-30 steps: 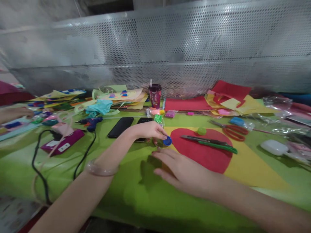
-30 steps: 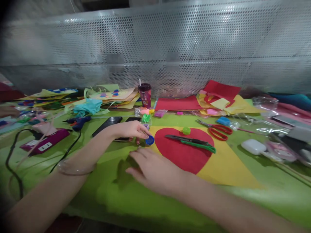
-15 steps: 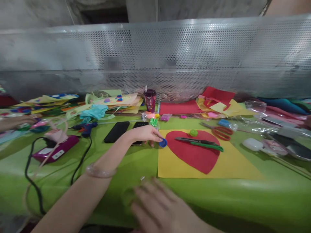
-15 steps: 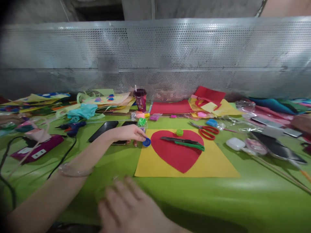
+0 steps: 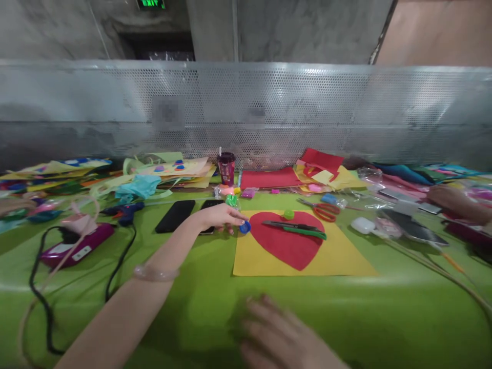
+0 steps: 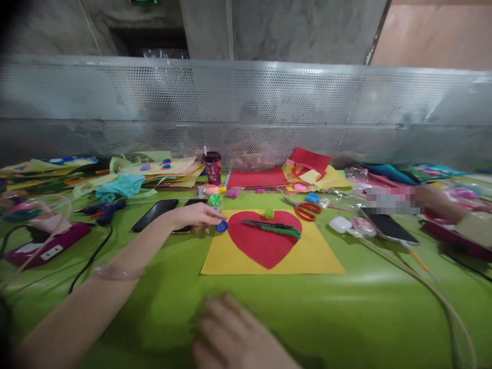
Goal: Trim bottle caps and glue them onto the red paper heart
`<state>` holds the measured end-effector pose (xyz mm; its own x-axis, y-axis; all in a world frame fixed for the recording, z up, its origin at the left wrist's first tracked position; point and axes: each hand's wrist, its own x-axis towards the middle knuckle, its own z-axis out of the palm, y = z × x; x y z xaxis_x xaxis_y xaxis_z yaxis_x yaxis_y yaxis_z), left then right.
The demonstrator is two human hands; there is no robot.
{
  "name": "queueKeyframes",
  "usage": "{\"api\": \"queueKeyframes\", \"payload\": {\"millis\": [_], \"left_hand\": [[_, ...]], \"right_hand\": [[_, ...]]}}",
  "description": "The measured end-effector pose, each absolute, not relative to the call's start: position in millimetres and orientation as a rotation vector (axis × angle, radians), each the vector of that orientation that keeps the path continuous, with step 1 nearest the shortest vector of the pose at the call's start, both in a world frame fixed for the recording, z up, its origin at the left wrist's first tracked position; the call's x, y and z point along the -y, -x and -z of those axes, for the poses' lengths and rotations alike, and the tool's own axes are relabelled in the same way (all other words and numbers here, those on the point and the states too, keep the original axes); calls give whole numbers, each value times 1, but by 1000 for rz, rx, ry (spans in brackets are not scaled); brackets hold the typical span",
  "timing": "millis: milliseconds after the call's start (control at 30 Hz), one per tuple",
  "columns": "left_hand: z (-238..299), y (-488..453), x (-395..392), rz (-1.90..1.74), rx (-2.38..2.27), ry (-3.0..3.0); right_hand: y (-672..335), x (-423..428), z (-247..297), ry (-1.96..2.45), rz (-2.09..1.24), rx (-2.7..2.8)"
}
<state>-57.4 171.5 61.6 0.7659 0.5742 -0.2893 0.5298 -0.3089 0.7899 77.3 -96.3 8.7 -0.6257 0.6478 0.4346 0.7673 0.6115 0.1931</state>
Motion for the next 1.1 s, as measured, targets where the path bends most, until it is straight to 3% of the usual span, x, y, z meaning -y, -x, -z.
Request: {"api": "queueKeyframes", "payload": {"millis": [67, 267, 600, 833, 1100], "left_hand": [[-62, 56, -168, -102, -830, -1941], [-59, 49, -162, -235, -858, -1866], [-51, 41, -157, -265, -902, -1833], [-51, 43, -156, -254, -1002, -2006], [-68, 60, -163, -446, -1419, -2270]], "right_hand": [[-109, 94, -20, 1314, 477, 2385], [-162, 84, -2, 1456, 776, 2112], [-206, -1, -44, 1580, 582, 2339], [-226, -45, -28, 1609, 462, 2435], [-251, -33, -40, 1698, 371, 2019]]}}
